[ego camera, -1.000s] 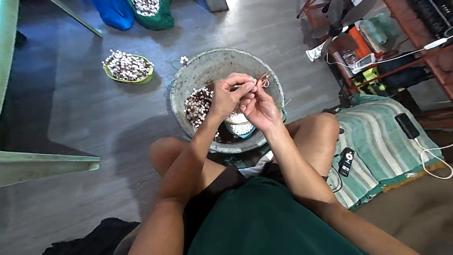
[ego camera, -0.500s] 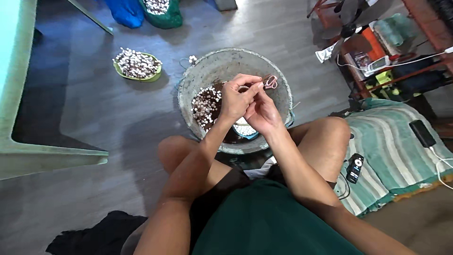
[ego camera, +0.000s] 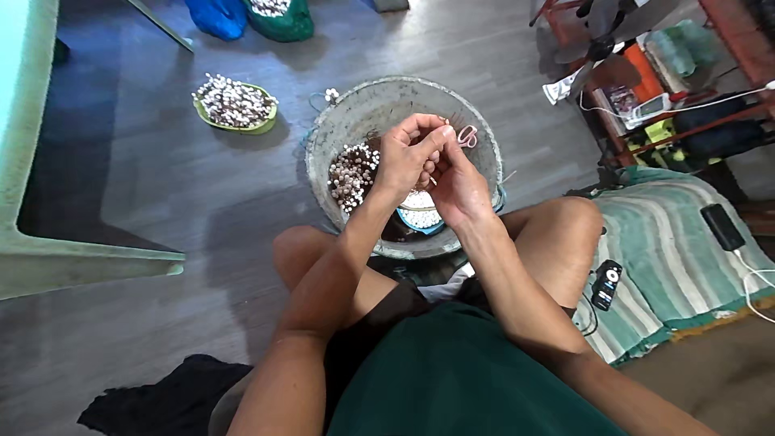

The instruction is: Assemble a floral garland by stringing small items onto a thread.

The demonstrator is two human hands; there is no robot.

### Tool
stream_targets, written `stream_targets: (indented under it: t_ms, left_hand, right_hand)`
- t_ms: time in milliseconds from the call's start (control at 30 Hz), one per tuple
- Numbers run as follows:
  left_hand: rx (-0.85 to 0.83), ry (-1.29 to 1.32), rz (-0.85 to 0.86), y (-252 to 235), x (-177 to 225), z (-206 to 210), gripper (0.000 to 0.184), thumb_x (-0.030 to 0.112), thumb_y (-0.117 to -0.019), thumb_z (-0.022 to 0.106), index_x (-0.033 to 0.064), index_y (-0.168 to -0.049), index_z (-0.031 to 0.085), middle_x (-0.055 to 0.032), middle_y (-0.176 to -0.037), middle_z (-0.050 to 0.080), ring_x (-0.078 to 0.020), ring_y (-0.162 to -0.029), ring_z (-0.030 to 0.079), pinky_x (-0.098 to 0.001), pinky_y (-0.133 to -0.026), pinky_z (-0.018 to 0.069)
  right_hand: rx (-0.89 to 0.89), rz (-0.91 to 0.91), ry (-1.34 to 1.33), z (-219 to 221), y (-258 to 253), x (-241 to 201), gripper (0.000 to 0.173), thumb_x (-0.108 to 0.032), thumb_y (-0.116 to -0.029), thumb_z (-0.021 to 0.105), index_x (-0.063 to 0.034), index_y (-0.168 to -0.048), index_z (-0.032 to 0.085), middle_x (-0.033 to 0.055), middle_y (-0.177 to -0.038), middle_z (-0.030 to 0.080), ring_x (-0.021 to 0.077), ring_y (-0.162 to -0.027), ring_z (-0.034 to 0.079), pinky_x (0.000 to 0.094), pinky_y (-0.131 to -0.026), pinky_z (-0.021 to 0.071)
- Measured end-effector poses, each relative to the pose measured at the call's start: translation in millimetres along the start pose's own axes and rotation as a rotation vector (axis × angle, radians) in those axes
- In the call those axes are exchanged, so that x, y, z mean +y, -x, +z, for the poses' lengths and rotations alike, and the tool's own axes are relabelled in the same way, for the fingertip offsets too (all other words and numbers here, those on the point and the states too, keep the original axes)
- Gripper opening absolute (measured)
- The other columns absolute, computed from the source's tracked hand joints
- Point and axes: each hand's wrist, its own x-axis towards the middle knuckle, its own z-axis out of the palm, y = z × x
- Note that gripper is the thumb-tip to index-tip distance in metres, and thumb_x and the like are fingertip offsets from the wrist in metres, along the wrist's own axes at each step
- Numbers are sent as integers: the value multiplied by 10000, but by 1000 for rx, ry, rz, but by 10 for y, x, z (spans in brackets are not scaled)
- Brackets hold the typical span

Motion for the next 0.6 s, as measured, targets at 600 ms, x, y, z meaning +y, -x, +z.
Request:
stream_targets:
  t_ms: [600]
  left_hand:
    - [176,-250,41,-158,146,-325,169,64,-949,715,-22,-1094,712,-83,-942,745,-157,-791,727,-335,-755,634]
  right_hand:
    - [-221,-344,1112,-1104,-7,531,147,-195,-1006,673,-96,-1112,698,54,-943,714,158,-759,683,343,-682,597]
